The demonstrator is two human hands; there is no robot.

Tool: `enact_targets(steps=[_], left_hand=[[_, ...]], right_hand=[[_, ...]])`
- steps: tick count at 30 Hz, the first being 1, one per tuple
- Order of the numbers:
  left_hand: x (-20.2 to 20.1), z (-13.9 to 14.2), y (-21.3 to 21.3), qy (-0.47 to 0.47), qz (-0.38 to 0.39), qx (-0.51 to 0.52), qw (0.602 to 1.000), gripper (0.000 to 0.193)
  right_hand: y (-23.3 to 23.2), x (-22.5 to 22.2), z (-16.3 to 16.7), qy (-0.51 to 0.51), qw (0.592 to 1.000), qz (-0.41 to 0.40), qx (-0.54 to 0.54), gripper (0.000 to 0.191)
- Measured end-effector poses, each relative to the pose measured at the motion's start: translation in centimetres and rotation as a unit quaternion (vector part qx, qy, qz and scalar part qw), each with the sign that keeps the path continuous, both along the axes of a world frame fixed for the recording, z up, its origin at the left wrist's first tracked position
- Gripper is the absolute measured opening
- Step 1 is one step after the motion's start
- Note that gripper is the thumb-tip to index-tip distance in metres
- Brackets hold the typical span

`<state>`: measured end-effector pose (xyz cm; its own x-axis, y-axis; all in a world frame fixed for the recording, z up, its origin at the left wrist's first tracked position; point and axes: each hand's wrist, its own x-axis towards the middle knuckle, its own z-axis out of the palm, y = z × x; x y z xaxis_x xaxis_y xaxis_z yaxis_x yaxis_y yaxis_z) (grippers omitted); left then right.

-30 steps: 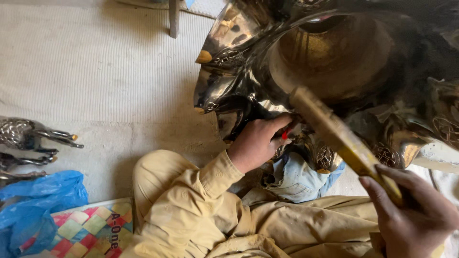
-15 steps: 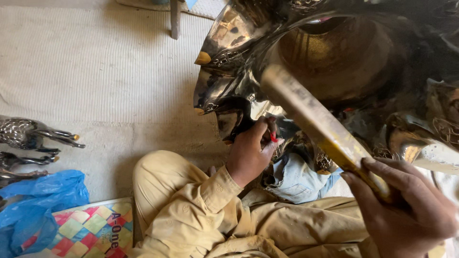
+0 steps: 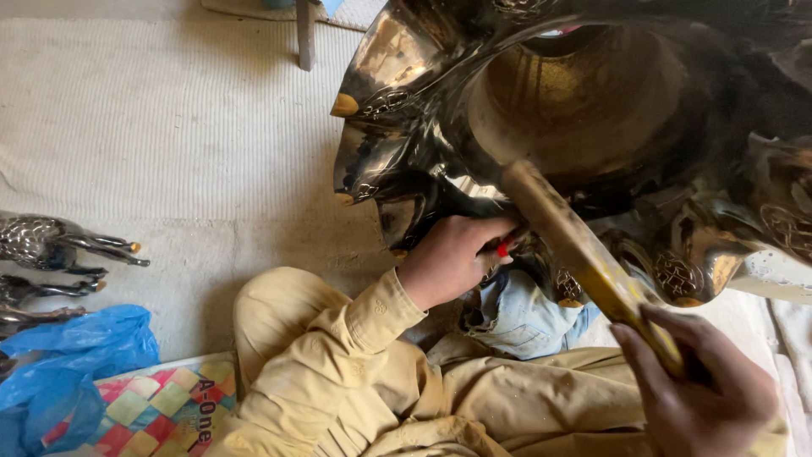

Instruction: The person sits on the floor and uses a hammer and a small red-handled chisel to engrave decorative patterns into the rim of a large, shiny metal bowl. They repeatedly strike the chisel to create fine details on the metal surface.

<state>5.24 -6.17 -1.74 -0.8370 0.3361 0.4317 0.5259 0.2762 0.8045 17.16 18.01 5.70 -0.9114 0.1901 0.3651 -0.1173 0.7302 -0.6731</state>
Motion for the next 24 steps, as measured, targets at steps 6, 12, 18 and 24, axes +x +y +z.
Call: enact_targets(steps=[6, 12, 18, 24], left_hand=[[-1.5, 0.2, 0.2, 0.034, -0.084, -0.081, 0.993, 0.033], [-2.8, 0.7, 0.5, 0.014, -0.21, -0.155, 0.965, 0.035], [-3.4, 0.1, 0.0, 0.031, -0.215, -0.145, 0.965, 0.042], [-3.5, -0.6, -0.5, 0.019, -0.196, -0.164, 0.967, 0.036]], right_hand=[[2.3, 1.6, -4.4, 0.022, 0.998, -0.049, 0.029, 0.029], [2.3, 2.4, -9.4, 0.073, 0.988, -0.036, -0.128, 0.022], [2.9, 2.7, -12.5, 0.095, 0.979, 0.012, -0.178, 0.027], [2.5, 2.2, -11.5, 0.112, 0.973, 0.036, -0.198, 0.026]])
